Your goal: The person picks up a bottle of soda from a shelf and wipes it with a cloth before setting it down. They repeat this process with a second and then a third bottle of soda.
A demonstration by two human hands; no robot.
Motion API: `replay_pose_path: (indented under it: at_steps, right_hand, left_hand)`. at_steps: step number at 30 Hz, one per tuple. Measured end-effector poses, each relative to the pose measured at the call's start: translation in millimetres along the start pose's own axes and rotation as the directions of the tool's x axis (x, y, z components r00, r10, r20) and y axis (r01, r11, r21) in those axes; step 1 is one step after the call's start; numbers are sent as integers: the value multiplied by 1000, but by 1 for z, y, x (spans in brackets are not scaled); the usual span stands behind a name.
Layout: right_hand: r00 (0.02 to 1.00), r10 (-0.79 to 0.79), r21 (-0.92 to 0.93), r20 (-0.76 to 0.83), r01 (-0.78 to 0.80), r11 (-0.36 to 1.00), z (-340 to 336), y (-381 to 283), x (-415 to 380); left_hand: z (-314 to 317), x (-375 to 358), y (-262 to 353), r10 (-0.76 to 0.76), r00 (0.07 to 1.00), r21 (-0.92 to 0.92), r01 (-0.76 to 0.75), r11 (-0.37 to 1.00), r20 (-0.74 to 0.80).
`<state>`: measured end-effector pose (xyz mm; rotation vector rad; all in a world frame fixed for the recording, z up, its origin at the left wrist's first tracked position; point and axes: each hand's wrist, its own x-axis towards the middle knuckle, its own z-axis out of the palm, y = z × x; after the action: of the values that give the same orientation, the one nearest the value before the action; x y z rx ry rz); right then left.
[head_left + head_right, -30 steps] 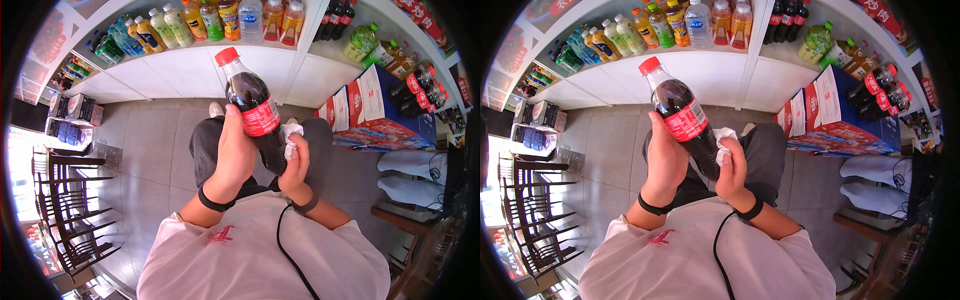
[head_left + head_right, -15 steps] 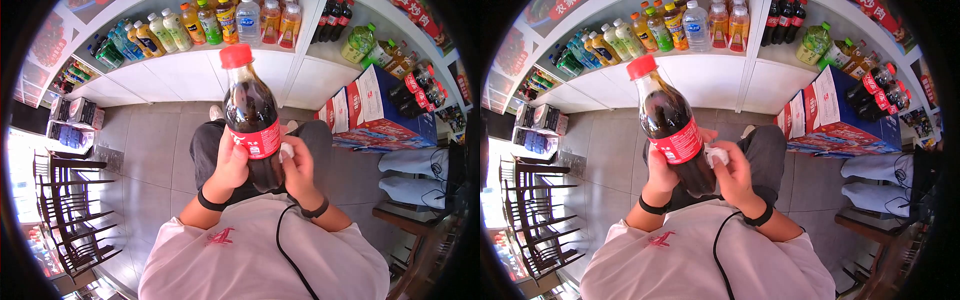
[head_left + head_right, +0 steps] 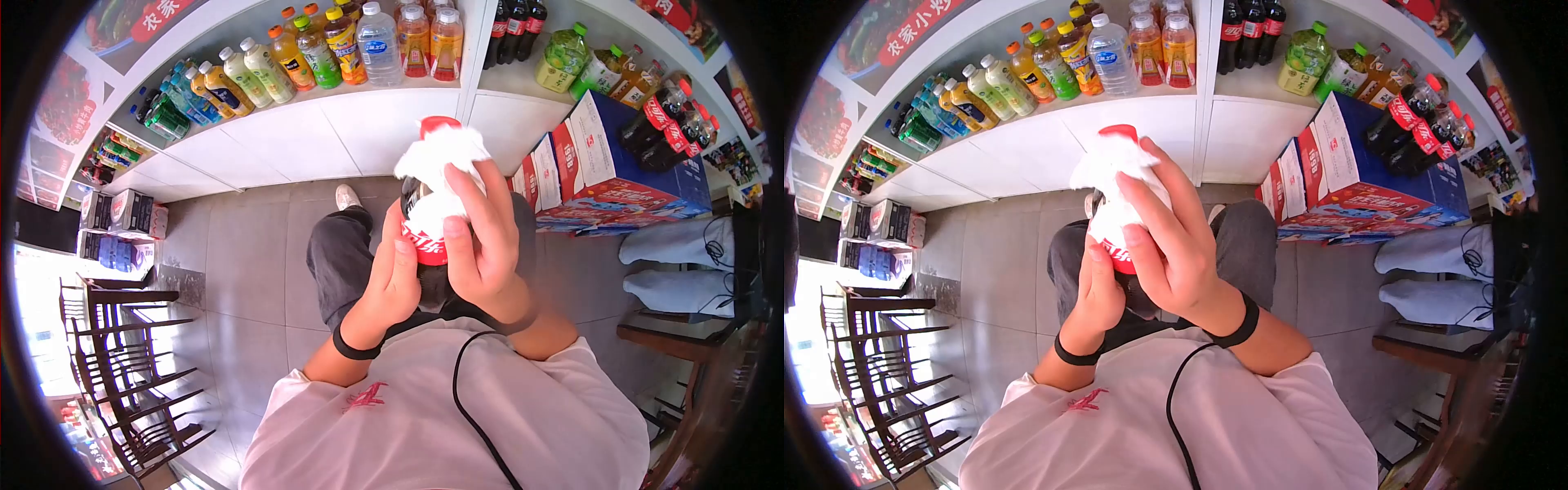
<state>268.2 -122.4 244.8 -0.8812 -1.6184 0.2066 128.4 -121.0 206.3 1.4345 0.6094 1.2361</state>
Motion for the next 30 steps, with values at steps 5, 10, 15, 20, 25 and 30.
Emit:
replay_pose_path:
  at_steps: [5,10,15,20,25,30]
  right_hand:
    - [997,-38,30,60,36,999,22,13,-44]
    - [990,-49,58,136,41,997,33,19,-85]
    - [995,6,116,96,-17,993,32,20,-101]
    - [966,184,393,183,-243,887,15,29,-93]
    - [834,413,638,365,-547,542,1,21,-84]
    - [806,337,804,486,-564,188,1,35,-99]
  left_hand:
    - [-19,-9,-9,-189,975,-181,167,969,-113]
    - [-27,7,1,-288,890,-405,132,905,-354]
    - [-24,16,10,-312,877,-500,98,860,-365]
    - [-22,17,4,-243,868,-381,68,922,-433]
    - [-26,22,-5,-88,896,-188,5,982,-436]
    - [-43,24,-14,-244,940,-601,55,797,-237]
